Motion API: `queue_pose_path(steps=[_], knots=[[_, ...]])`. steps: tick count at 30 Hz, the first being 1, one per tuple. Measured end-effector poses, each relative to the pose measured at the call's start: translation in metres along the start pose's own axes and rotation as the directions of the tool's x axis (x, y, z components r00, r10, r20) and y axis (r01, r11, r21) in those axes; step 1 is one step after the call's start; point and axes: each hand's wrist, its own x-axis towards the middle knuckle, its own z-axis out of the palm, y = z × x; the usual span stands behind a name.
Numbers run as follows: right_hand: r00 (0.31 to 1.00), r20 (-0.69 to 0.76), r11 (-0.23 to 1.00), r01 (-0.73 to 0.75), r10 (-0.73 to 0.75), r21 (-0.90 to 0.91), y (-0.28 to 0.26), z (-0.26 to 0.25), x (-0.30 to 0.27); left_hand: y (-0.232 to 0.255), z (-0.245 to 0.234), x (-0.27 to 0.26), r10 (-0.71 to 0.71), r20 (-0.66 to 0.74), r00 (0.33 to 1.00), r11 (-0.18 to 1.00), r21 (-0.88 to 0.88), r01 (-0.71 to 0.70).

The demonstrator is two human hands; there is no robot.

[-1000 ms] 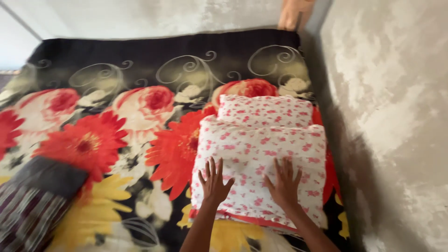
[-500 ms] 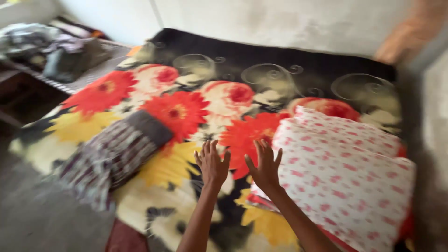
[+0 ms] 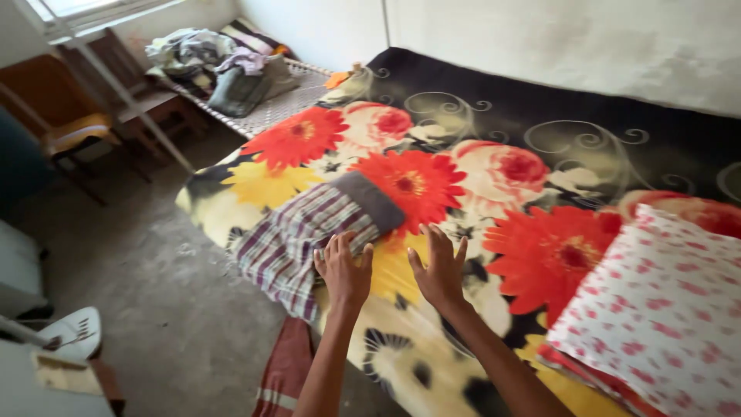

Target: Arranging pillows and folding a cloth on a bed.

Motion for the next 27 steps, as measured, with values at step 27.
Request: queue_pose_path(steps=[27], knots=[[0.973, 0.09, 0.977, -0.213, 0.211, 0.005, 0.019, 0.296, 0.151, -0.168, 0.08, 0.273, 0.147, 0.29, 0.946, 0.989, -0.014, -0.149]])
